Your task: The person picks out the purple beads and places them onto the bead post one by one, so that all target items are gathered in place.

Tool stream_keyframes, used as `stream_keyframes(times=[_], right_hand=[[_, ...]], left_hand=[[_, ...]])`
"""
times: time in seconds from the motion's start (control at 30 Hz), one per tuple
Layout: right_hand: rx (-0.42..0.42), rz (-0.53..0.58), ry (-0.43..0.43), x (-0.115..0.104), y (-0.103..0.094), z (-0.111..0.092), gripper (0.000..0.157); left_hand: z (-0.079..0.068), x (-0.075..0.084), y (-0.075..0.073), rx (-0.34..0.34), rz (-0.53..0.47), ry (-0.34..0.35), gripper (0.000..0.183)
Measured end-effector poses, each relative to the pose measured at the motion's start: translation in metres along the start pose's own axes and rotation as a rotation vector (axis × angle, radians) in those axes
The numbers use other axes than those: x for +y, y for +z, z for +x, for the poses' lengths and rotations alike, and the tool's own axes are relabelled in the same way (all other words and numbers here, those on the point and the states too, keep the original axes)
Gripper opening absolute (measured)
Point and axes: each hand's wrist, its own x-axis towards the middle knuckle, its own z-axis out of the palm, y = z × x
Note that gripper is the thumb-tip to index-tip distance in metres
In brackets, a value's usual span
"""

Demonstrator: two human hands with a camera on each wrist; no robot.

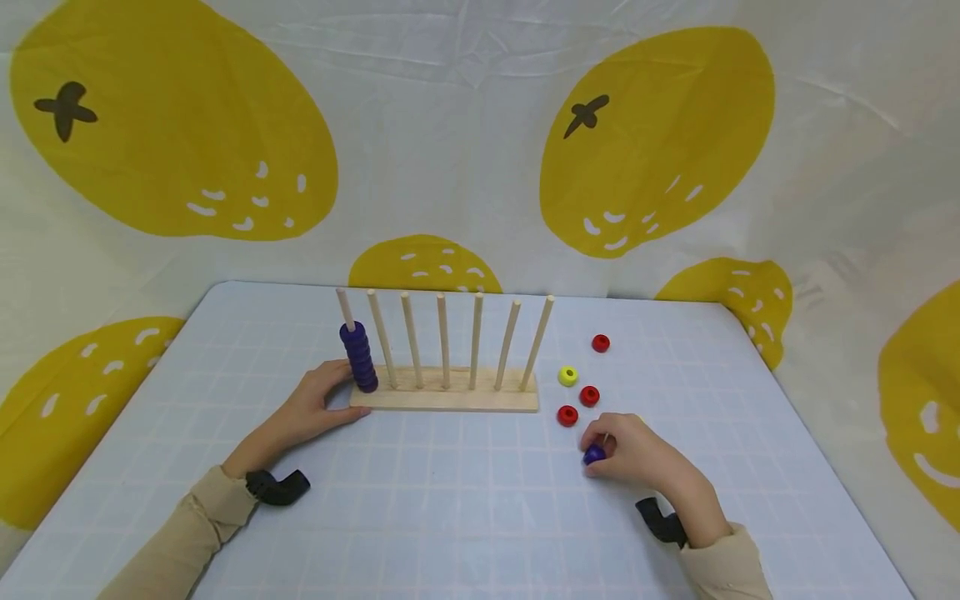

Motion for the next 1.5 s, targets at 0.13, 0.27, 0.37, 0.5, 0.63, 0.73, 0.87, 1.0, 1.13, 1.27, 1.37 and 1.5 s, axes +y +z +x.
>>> stream_keyframes(times=[0.13, 0.27, 0.37, 0.5, 0.63, 0.73, 0.87, 1.0, 1.13, 1.27, 1.37, 1.5], right_hand=[[0.001, 0.000, 0.001, 0.000, 0.000, 0.000, 0.024], [0.005, -0.003, -0.011, -0.001, 0.000, 0.000, 0.024], [0.008, 0.004, -0.021, -0.001, 0.000, 0.000, 0.023], [-0.001, 0.031, -0.016, -0.002, -0.002, 0.001, 0.022], [-0.002, 0.050, -0.038, -0.002, -0.005, 0.002, 0.022], [0.010, 0.063, -0.067, -0.005, -0.007, 0.003, 0.022], [0.053, 0.084, -0.113, -0.013, -0.011, 0.002, 0.025], [0.112, 0.112, -0.156, -0.022, -0.015, 0.003, 0.027], [0.188, 0.130, -0.211, -0.028, -0.016, 0.004, 0.027], [0.271, 0.139, -0.295, -0.032, -0.016, 0.006, 0.030], [0.327, 0.135, -0.331, -0.036, -0.017, 0.008, 0.034], [0.389, 0.122, -0.348, -0.043, -0.018, 0.011, 0.039]], left_hand=[[0.000, 0.000, 0.000, -0.004, 0.001, -0.004, 0.063], [-0.001, -0.001, 0.000, 0.003, 0.005, 0.000, 0.064], [-0.001, -0.001, 0.001, 0.009, 0.004, 0.009, 0.063], [-0.001, 0.000, 0.000, 0.014, -0.001, 0.014, 0.062], [0.001, 0.000, 0.000, 0.011, -0.007, 0.013, 0.062], [0.001, -0.001, 0.000, 0.014, -0.010, 0.021, 0.061], [0.001, -0.001, 0.000, 0.025, -0.006, 0.030, 0.060], [0.001, -0.001, 0.000, 0.017, -0.006, 0.021, 0.060], [0.001, -0.001, 0.000, -0.001, -0.012, -0.001, 0.061], [0.001, -0.001, 0.001, -0.012, -0.016, -0.016, 0.062], [0.000, -0.002, 0.001, -0.011, -0.018, -0.013, 0.062], [0.000, -0.003, 0.002, -0.005, -0.015, -0.005, 0.062]])
